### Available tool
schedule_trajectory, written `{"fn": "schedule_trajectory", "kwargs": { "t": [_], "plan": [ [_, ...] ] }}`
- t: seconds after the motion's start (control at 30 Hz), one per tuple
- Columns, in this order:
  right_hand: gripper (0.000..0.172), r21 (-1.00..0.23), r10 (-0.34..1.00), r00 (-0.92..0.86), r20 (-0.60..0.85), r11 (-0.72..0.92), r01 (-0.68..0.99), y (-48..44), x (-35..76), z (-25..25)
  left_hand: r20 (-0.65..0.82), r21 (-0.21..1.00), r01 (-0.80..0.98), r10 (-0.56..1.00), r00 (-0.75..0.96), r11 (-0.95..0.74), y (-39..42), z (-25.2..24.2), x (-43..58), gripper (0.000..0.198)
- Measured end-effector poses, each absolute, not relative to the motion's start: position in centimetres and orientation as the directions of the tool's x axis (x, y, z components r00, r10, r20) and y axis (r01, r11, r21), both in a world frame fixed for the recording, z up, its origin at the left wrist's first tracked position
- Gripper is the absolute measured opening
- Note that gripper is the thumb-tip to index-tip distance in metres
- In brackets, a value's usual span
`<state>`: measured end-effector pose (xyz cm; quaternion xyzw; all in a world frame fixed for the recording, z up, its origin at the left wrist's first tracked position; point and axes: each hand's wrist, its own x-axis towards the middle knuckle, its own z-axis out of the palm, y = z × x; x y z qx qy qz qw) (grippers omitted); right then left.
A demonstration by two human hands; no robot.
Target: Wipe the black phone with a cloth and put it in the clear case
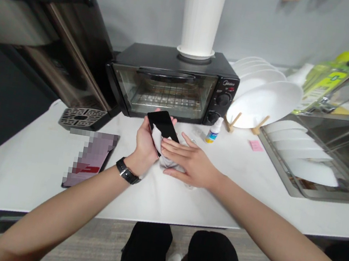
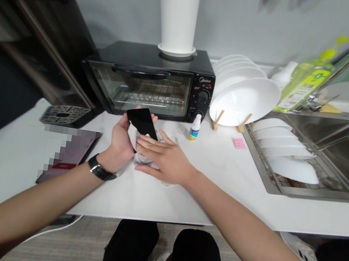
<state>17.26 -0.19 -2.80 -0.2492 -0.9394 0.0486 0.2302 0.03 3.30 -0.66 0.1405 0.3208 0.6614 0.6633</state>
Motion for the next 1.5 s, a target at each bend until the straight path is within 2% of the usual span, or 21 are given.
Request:
{"fn": "schedule_trajectory", "kwargs": {
  "t": [0.1, 0.27, 0.37, 0.5, 0.6, 0.73, 0.83, 0.97, 1.1, 1.23, 1.33, 1.4, 1.5],
  "plan": [
    [0.062, -0.207, 0.565, -0.699, 0.439, 0.820, 0.534, 0.1, 17.4, -3.1, -0.200, 0.608, -0.788, 0.979, -0.035, 0.096, 3.4, -0.7, -0.1, 0.050],
    [0.090, -0.243, 0.704, -0.544, 0.456, 0.687, 0.685, 1.0, 17.6, -3.6, -0.338, 0.585, -0.694, 0.904, 0.261, 0.419, 2.1, -0.5, 1.5, 0.048],
    [0.087, -0.236, 0.710, -0.539, 0.454, 0.679, 0.695, 1.1, 17.7, -3.5, -0.374, 0.577, -0.661, 0.875, 0.307, 0.479, 1.2, -0.4, 2.3, 0.039],
    [0.077, -0.201, 0.582, -0.687, 0.436, 0.806, 0.556, 0.6, 17.6, -2.9, -0.361, 0.590, -0.676, 0.893, 0.268, 0.441, 1.4, -0.4, 1.9, 0.039],
    [0.063, -0.203, 0.493, -0.761, 0.422, 0.870, 0.450, 0.0, 17.5, -2.6, -0.344, 0.602, -0.705, 0.919, 0.195, 0.375, 2.2, -0.5, 1.0, 0.041],
    [0.049, -0.214, 0.509, -0.746, 0.430, 0.860, 0.463, -0.1, 17.6, -2.6, -0.322, 0.623, -0.747, 0.947, 0.027, 0.233, 2.7, -0.1, 0.1, 0.033],
    [0.054, -0.217, 0.585, -0.673, 0.452, 0.804, 0.553, 0.2, 17.6, -2.9, -0.324, 0.626, -0.737, 0.945, 0.048, 0.253, 2.4, 0.3, 0.3, 0.034],
    [0.073, -0.231, 0.678, -0.564, 0.471, 0.713, 0.662, 0.9, 17.6, -3.5, -0.367, 0.613, -0.689, 0.912, 0.185, 0.387, 1.6, 0.3, 1.5, 0.032],
    [0.085, -0.236, 0.698, -0.541, 0.470, 0.689, 0.685, 1.0, 17.6, -3.6, -0.403, 0.593, -0.655, 0.877, 0.262, 0.468, 1.1, -0.2, 2.5, 0.034],
    [0.072, -0.232, 0.592, -0.699, 0.401, 0.804, 0.548, 0.3, 17.5, -3.1, -0.388, 0.599, -0.667, 0.889, 0.244, 0.444, 1.5, -0.5, 1.9, 0.038],
    [0.055, -0.240, 0.515, -0.768, 0.382, 0.857, 0.455, -0.2, 17.4, -2.6, -0.350, 0.609, -0.729, 0.931, 0.107, 0.312, 2.3, -0.4, 0.8, 0.042],
    [0.052, -0.251, 0.522, -0.761, 0.385, 0.853, 0.458, -0.3, 17.4, -2.5, -0.327, 0.604, -0.766, 0.945, 0.014, 0.221, 2.7, -0.4, 0.2, 0.041],
    [0.057, -0.233, 0.607, -0.691, 0.394, 0.793, 0.564, -0.1, 17.5, -2.6, -0.327, 0.586, -0.775, 0.944, 0.042, 0.237, 2.8, -0.3, 0.4, 0.038]
  ]
}}
